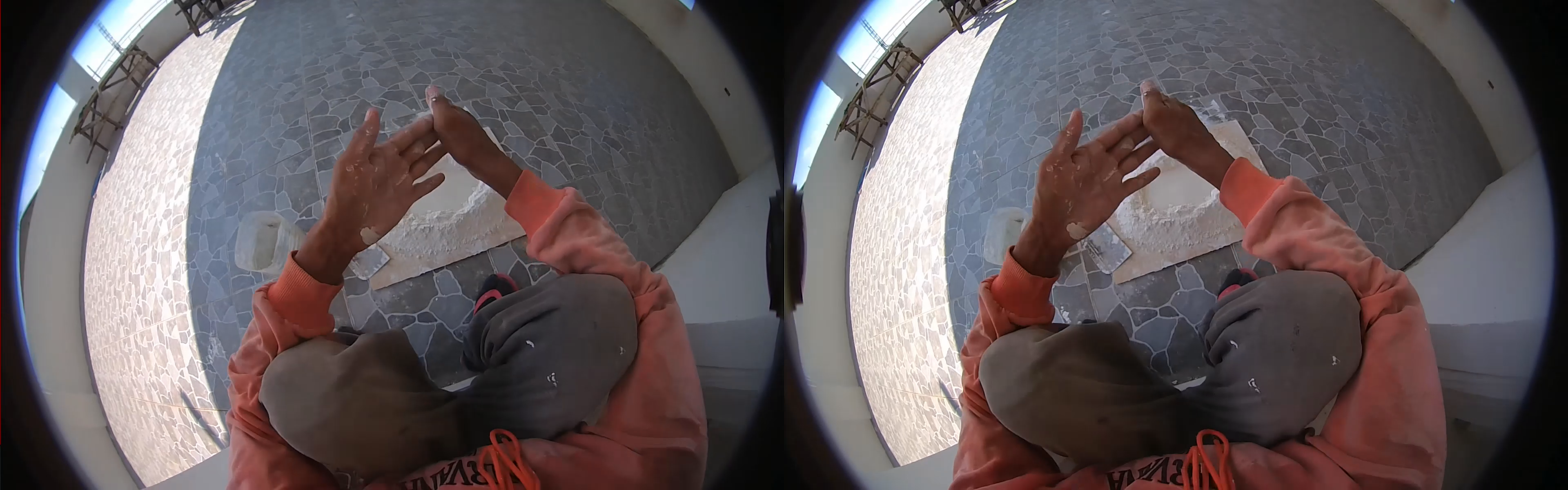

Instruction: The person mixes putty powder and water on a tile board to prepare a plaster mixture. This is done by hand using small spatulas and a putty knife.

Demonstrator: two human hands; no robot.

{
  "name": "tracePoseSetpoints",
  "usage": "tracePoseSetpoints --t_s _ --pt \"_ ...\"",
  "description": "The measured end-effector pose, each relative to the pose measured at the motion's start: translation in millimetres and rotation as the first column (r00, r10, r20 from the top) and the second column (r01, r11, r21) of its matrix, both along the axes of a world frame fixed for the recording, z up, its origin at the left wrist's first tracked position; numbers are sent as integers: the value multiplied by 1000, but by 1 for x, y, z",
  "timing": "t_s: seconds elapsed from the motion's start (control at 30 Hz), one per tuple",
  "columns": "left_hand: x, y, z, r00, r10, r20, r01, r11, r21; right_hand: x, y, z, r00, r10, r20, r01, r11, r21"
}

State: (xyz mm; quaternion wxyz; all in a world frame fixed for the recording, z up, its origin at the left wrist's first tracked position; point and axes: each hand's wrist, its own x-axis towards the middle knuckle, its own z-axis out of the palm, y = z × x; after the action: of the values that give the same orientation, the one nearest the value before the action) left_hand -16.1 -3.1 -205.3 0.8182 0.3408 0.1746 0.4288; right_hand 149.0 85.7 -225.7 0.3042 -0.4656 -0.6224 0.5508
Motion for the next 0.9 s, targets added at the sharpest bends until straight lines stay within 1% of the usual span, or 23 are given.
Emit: tracePoseSetpoints --t_s 0.07,0.1,0.13,0.17,0.2,0.23,0.27,0.3,0.33,0.37,0.4,0.43,0.47,0.5,0.53,0.57,0.6,0.63,0.67,0.73,0.8,0.87,0.9 --pt "0 6 -5 954 241 -179 -173 928 330 -13 -20 -28 922 -314 -224 287 947 -148" --pt "0 13 -13 838 407 -363 -146 808 571 -20 -26 -23 903 -272 -332 83 870 -486" --pt "3 12 -22 664 581 -471 -29 649 760 -24 -35 -12 847 -284 -449 -162 666 -728" --pt "9 8 -27 491 685 -538 144 546 825 -28 -56 -4 715 30 -699 -409 829 -383" --pt "4 15 -46 349 875 -335 229 267 936 -36 -58 -8 640 -124 -759 -379 807 -452" --pt "-7 20 -46 319 892 -322 309 224 924 -31 -61 -3 675 -94 -732 -392 794 -464" --pt "-21 24 -44 295 903 -311 391 183 902 -22 -64 4 713 -1 -701 -415 805 -424" --pt "-35 18 -41 307 832 -462 298 378 877 -12 -68 12 743 92 -663 -441 813 -381" --pt "-54 23 -53 238 808 -539 304 465 831 2 -70 16 766 254 -591 -493 821 -287" --pt "-66 13 -51 69 807 -587 404 515 756 17 -68 16 798 378 -470 -529 812 -245" --pt "-78 2 -40 150 605 -782 307 723 619 37 -71 22 805 446 -391 -540 823 -175" --pt "-96 -10 -31 306 503 -808 281 763 582 59 -80 31 840 494 -224 -510 860 -16" --pt "-106 -31 -19 502 392 -771 180 825 537 85 -91 39 825 547 -146 -550 835 23" --pt "-117 -54 -19 804 213 -556 75 890 449 113 -96 30 707 653 -271 -654 750 100" --pt "-122 -79 -14 936 73 -344 105 877 469 138 -107 23 649 712 -267 -717 690 96" --pt "-117 -107 -24 997 -43 -57 67 846 529 159 -120 17 646 731 -221 -745 667 28" --pt "-109 -118 -32 967 -249 -55 214 678 703 180 -132 10 652 744 -145 -756 652 -53" --pt "-95 -136 -45 988 -108 113 8 756 654 196 -144 -1 661 750 -10 -741 650 -167" --pt "-82 -156 -60 964 55 259 -202 786 584 214 -159 -15 650 746 144 -697 661 -280" --pt "-65 -186 -61 856 305 418 -428 871 242 240 -189 -55 572 729 376 -592 685 -425" --pt "-66 -187 -67 836 319 447 -436 880 187 258 -227 -76 523 709 474 -537 705 -463" --pt "-74 -195 -70 838 450 308 -465 885 -28 272 -258 -87 528 679 511 -506 734 -453" --pt "-85 -211 -72 836 532 134 -500 839 -212 274 -267 -87 540 660 522 -499 750 -434"
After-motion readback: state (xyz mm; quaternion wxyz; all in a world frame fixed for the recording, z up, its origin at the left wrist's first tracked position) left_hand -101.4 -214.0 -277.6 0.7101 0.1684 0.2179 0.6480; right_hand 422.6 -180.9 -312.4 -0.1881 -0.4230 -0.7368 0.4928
